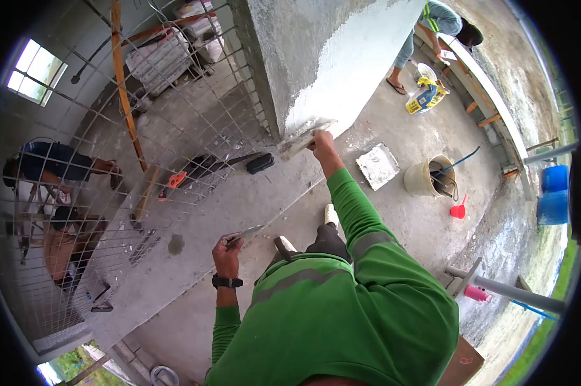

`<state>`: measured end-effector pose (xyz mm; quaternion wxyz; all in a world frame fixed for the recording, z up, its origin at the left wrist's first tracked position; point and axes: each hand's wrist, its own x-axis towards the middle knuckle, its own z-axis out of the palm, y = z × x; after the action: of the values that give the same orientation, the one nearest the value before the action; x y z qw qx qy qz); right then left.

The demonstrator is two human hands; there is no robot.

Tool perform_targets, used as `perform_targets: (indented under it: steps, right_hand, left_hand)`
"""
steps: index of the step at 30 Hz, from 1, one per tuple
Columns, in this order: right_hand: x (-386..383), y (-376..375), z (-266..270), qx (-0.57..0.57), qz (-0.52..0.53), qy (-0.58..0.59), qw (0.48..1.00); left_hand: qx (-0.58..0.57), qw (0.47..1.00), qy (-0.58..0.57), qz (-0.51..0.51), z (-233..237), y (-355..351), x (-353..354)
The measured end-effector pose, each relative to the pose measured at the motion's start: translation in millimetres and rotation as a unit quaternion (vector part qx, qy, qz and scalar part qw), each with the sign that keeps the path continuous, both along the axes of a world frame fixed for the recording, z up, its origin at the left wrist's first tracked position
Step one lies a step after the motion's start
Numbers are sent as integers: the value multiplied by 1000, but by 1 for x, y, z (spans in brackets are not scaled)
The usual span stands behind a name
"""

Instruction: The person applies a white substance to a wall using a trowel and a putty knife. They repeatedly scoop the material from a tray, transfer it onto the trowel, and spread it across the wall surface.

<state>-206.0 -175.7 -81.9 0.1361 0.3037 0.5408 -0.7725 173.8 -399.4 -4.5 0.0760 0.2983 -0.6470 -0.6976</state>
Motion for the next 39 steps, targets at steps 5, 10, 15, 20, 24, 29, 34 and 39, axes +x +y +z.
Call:
perform_targets:
  steps: [5,10,15,20,24,29,34,39]
  right_hand:
    - [-42,12,11,38,164,214,962]
    - [-17,-1,216,-66,53,126,988]
    - [1,19,290,-96,66,242,963]
    - [80,36,314,-13,23,418,908]
    - [113,57,286,60,56,540,837]
    - [141,84,268,281,156,650,689]
    - [125,134,259,301,216,666,648]
    - [91,197,196,374,250,577,682]
  left_hand:
    - [48,999,11,3,-2,13,-4]
    - [35,998,29,-47,-9,8,-22]
    - [63,992,81,-70,11,-4,-56]
    - [176,974,131,-55,72,7,-117]
    - [173,965,162,-110,116,40,-165]
    - [198,951,201,-125,142,96,-203]
    - [275,929,215,-125,153,160,-229]
    - [296,932,191,-90,149,216,-246]
